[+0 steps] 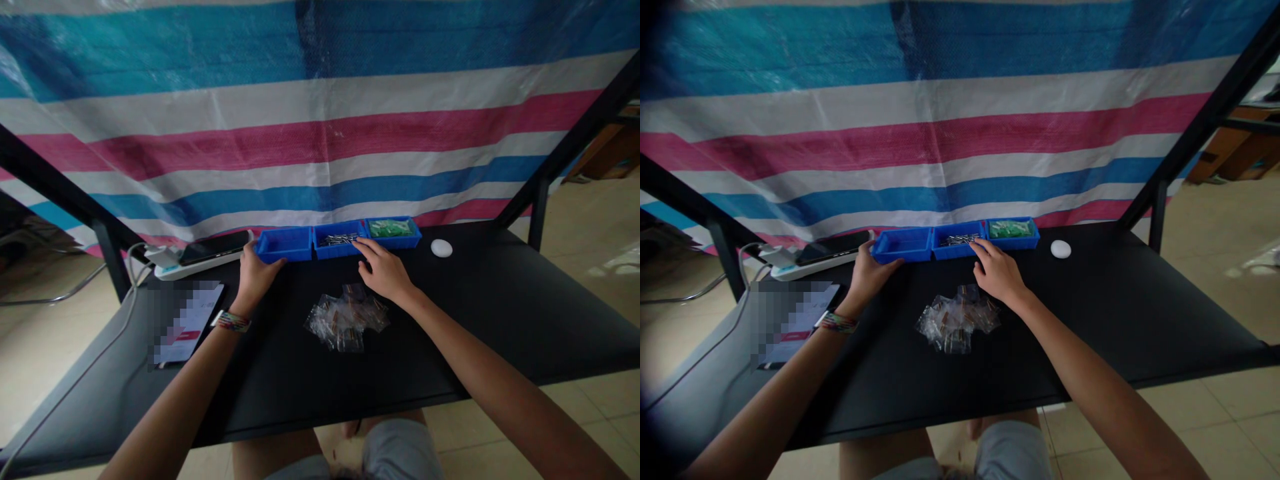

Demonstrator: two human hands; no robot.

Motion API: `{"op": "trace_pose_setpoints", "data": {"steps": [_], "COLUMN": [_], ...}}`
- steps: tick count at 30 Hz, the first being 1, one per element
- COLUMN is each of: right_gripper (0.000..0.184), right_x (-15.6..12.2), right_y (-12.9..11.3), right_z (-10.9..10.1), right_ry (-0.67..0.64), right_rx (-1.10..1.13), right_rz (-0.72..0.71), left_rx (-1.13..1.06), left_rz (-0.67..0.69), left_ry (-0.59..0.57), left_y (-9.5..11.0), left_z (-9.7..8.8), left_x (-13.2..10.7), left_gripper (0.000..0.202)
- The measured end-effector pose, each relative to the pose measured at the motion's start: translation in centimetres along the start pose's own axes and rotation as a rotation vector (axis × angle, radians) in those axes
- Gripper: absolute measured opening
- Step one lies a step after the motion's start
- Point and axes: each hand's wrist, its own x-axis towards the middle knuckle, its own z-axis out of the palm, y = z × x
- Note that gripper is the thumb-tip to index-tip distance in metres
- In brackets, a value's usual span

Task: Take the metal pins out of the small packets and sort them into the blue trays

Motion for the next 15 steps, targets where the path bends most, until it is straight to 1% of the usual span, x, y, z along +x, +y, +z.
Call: {"op": "trace_pose_setpoints", "data": {"steps": [3, 10, 13, 15], "right_gripper": [0.058, 0.056, 0.055, 0.051], "right_x": [-0.1, -0.2, -0.2, -0.2], "right_y": [0.1, 0.3, 0.5, 0.4], "right_z": [0.2, 0.6, 1.0, 1.1], "right_ry": [0.024, 0.047, 0.06, 0.069], "right_rx": [0.005, 0.123, 0.132, 0.124], "right_rz": [-0.018, -0.014, -0.021, -0.018], "left_rx": [0.07, 0.078, 0.085, 0.09], "left_rz": [-0.001, 0.017, 0.031, 0.052], "left_ry": [0.037, 0.034, 0.033, 0.039], "left_y": [0.2, 0.4, 0.3, 0.4], "left_z": [0.3, 0.7, 0.6, 0.6], "left_x": [0.1, 0.2, 0.1, -0.2], "left_gripper": [0.075, 0.075, 0.075, 0.075]}}
